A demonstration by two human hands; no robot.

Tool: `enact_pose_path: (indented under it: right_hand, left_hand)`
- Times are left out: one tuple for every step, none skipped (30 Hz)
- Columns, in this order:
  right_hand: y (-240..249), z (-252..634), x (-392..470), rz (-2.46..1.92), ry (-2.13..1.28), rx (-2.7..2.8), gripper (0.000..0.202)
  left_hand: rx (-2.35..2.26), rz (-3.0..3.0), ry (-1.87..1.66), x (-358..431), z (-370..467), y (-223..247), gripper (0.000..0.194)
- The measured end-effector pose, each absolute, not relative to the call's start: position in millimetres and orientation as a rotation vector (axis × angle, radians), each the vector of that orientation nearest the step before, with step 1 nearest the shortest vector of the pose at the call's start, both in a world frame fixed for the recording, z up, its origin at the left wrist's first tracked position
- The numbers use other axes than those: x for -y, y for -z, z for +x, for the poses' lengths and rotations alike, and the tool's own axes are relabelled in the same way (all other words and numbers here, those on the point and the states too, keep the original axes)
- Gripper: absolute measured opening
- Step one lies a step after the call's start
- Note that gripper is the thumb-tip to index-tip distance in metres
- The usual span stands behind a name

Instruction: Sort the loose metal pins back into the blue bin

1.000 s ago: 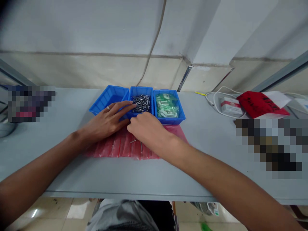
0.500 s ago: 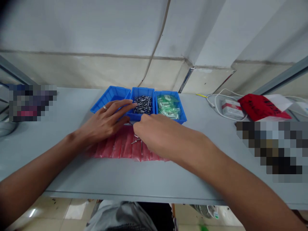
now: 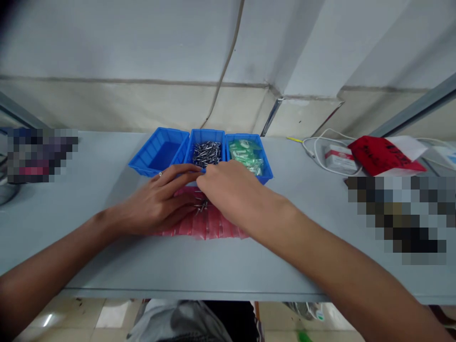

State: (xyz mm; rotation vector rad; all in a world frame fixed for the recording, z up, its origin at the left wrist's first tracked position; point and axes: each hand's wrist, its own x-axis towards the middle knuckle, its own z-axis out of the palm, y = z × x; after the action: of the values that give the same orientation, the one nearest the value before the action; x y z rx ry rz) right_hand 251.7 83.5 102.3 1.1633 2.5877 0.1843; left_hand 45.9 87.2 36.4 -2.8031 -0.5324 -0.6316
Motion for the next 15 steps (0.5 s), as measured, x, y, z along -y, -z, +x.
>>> enact_pose_path:
  right_hand:
    - [-99.0,247.6,-83.2,1.156,-0.212,-2.557,0.020]
    - [-95.5,244.5,-83.4,1.153,-0.233,-2.538,0.019]
    - [-91.8,242.6,-83.8,1.154,-0.249,-2.529,0.019]
    - [-88.0,241.5,-84.6,1.151,-0.262,-2.530,0.019]
    - [-84.2,241.1,-85.7,1.145,-0.272,-2.536,0.018]
    - [-80.9,241.3,-87.1,1.141,-0.283,-2.546,0.017]
    - [-78.1,241.9,-88.5,1.137,-0.295,-2.557,0.016]
    - [-76.0,242.7,-90.0,1.131,-0.304,-2.570,0.015]
    - [-74.7,243.6,-91.4,1.122,-0.310,-2.584,0.015]
    - [-74.2,244.4,-92.6,1.110,-0.312,-2.596,0.015]
    - [-74.3,245.2,-93.4,1.100,-0.314,-2.605,0.016]
    - [-74.8,245.7,-94.0,1.089,-0.313,-2.610,0.016]
    - [-75.7,246.1,-94.1,1.085,-0.313,-2.610,0.016]
    - [-76.6,246.3,-94.0,1.088,-0.314,-2.606,0.016]
    - [-77.4,246.3,-93.7,1.094,-0.316,-2.600,0.016]
  left_hand:
    - [0.549,-2.825,0.666,-88.3,45.8,-36.3,0.017]
    - [0.568,-2.838,0.705,-89.6,45.2,-36.7,0.016]
    - [0.589,-2.838,0.744,-91.2,44.2,-37.4,0.015]
    - [0.616,-2.827,0.780,-92.9,42.8,-38.3,0.013]
    - [0.648,-2.812,0.808,-94.8,41.3,-39.2,0.012]
    - [0.687,-2.790,0.830,-96.7,39.6,-39.9,0.011]
    - [0.728,-2.762,0.853,-98.7,37.8,-40.5,0.010]
    - [0.770,-2.731,0.874,-100.7,36.2,-40.8,0.008]
    - [0.811,-2.700,0.891,-102.6,34.6,-40.8,0.008]
    - [0.853,-2.669,0.904,-104.5,33.3,-40.4,0.007]
    - [0.896,-2.644,0.909,-106.2,32.2,-39.7,0.007]
    - [0.938,-2.626,0.906,-107.8,31.4,-38.7,0.007]
    - [0.977,-2.620,0.892,-109.3,30.8,-37.4,0.008]
    - [1.009,-2.621,0.874,-110.6,30.5,-35.9,0.010]
    - [1.033,-2.626,0.858,-111.7,30.3,-34.3,0.012]
